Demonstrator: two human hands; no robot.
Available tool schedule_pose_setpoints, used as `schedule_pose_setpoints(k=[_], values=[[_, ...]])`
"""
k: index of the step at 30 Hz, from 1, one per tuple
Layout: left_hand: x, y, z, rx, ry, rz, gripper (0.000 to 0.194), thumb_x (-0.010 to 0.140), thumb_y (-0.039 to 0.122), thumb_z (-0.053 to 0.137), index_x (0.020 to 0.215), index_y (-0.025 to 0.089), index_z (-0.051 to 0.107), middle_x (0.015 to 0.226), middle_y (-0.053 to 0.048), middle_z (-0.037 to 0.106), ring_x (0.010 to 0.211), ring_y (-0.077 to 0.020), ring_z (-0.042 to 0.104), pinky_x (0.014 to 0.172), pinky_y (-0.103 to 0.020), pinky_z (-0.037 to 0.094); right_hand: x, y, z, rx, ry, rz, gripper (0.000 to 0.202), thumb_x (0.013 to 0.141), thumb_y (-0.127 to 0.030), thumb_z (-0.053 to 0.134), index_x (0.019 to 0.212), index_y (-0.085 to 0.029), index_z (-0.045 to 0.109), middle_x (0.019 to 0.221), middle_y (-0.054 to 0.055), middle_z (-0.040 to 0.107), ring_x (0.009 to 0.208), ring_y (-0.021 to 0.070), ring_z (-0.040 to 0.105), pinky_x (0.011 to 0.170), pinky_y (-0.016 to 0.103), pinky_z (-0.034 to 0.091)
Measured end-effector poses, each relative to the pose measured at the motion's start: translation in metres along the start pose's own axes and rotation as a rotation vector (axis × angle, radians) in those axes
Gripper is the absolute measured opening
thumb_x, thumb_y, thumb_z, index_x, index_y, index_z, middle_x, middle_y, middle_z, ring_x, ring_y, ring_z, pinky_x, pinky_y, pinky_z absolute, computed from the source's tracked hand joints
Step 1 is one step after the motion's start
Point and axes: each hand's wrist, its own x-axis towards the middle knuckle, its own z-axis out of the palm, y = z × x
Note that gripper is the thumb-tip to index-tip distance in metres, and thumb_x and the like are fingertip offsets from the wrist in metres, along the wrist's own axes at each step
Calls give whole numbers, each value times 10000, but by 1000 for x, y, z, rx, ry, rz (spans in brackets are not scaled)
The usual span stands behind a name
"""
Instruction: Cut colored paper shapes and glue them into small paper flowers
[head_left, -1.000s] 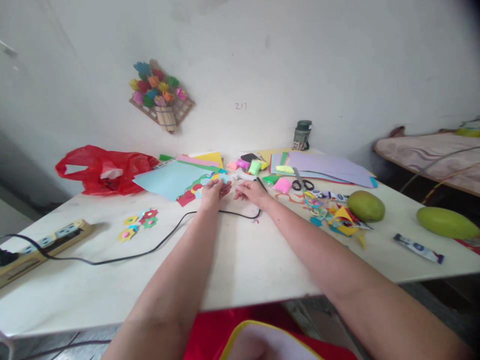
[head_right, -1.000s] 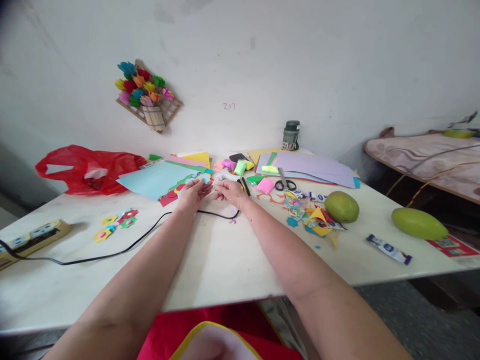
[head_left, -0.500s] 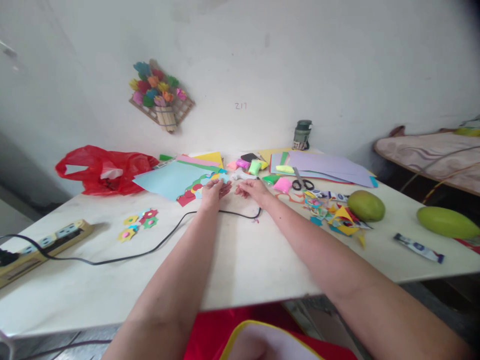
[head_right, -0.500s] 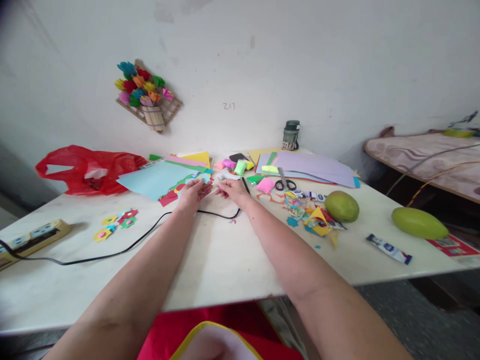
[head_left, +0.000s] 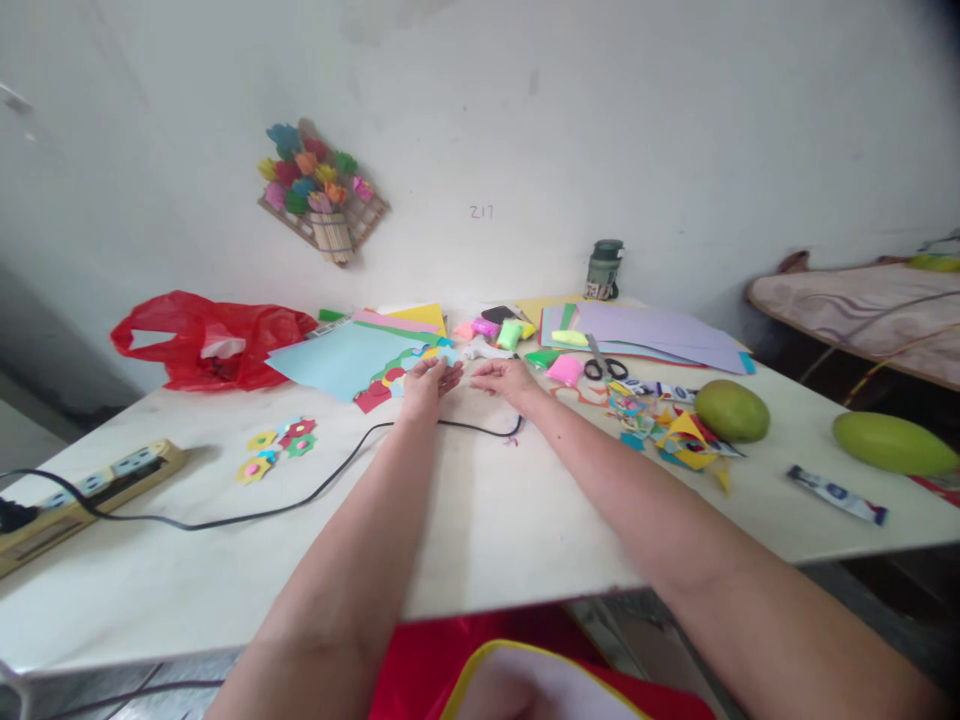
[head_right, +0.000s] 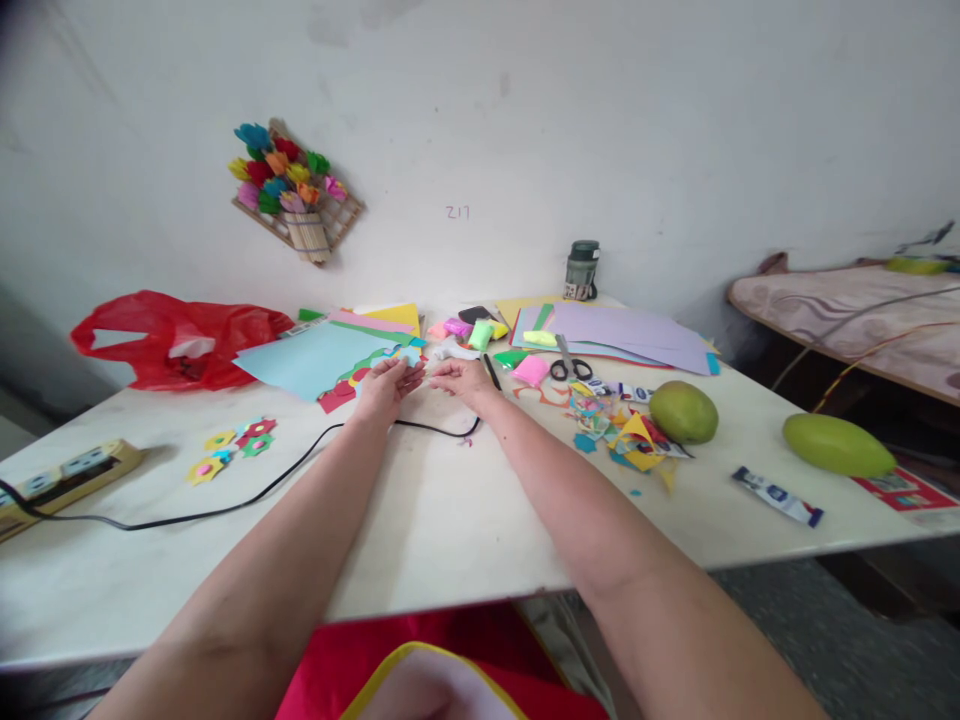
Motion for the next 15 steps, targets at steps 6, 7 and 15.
schedule_pose_setpoints(k=[6, 7, 15], values=[[1, -1, 0, -2, 1, 7, 267, 639, 267, 693, 720, 169, 458, 661, -39, 658, 694, -175, 667, 682, -288, 508, 1, -1, -1, -110, -6, 2, 246, 695, -383, 633, 604, -159, 591, 591, 25, 636, 442, 59, 448, 392, 178, 340], [1, -1, 0, -4, 3, 5, 265, 640, 263, 691, 719, 169, 456, 669, -43, 661, 701, -177, 669, 690, -293, 508, 1, -1, -2, -123, -1, 6, 258, 709, -391, 620, 599, -160, 591, 595, 28, 637, 447, 62, 453, 394, 179, 343], [-1, 1, 0, -9, 6, -1, 255, 649, 246, 680, 712, 172, 444, 687, -55, 668, 737, -192, 671, 721, -314, 506, 3, -3, -6, -127, 55, 20, 201, 741, -346, 601, 687, -153, 595, 607, 23, 642, 501, 84, 526, 450, 190, 394]])
